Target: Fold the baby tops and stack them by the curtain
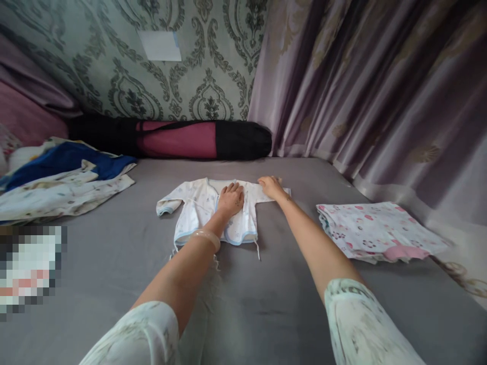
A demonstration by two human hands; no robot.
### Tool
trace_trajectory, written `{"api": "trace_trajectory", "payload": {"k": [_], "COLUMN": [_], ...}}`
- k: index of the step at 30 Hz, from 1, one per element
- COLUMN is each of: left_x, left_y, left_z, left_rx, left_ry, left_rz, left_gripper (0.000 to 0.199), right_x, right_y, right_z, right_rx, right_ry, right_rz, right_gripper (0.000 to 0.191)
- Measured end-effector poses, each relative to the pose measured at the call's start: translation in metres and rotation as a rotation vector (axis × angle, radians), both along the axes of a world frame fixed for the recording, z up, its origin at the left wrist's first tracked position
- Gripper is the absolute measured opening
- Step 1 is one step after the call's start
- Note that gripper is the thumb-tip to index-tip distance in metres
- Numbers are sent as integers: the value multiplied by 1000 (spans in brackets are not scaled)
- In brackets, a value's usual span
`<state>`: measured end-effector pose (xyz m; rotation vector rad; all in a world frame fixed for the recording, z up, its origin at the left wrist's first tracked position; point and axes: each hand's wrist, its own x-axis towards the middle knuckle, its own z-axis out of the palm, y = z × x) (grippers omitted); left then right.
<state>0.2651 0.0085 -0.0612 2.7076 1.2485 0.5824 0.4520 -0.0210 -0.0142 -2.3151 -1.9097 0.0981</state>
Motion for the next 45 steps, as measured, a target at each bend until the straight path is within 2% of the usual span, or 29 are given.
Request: {"api": "trace_trajectory", "payload": {"k": [6,12,17,21,24,27,30,33,36,40,45], "left_x": [2,3,3,3,3,2,2,2,2,2,2], "left_y": [1,2,1,0,-1,-2,-2,-1,-1,-2,0], "left_z": [-2,-4,-3,-2,-1,1,1,0,0,0,-3], "left_rx": [6,22,15,29,30,25,30,30,20,33,6], "left_ry": [11,-1,13,10,11,11,12,20,25,31,50], "left_rz": [6,8,12,10,8,12,19,20,25,21,28], "left_gripper": [36,35,36,35,35,35,36,36,36,37,39], "right_x": [-11,-9,2,10,13,12,4,-11,-27,-36,-34], "right_y": [38,43,46,57,60,55,43,25,7,-10,-13], "right_z": [9,12,4,-9,-18,-26,-28,-27,-26,-32,-38], "right_rx": [-196,-221,-176,-104,-116,-56,65,171,217,104,-36], "right_ry": [66,87,138,273,363,373,257,60,-54,-15,39], "right_rz": [12,46,68,61,66,67,51,46,131,143,99], "right_gripper": [18,13,18,22,21,20,19,28,40,50,57]}}
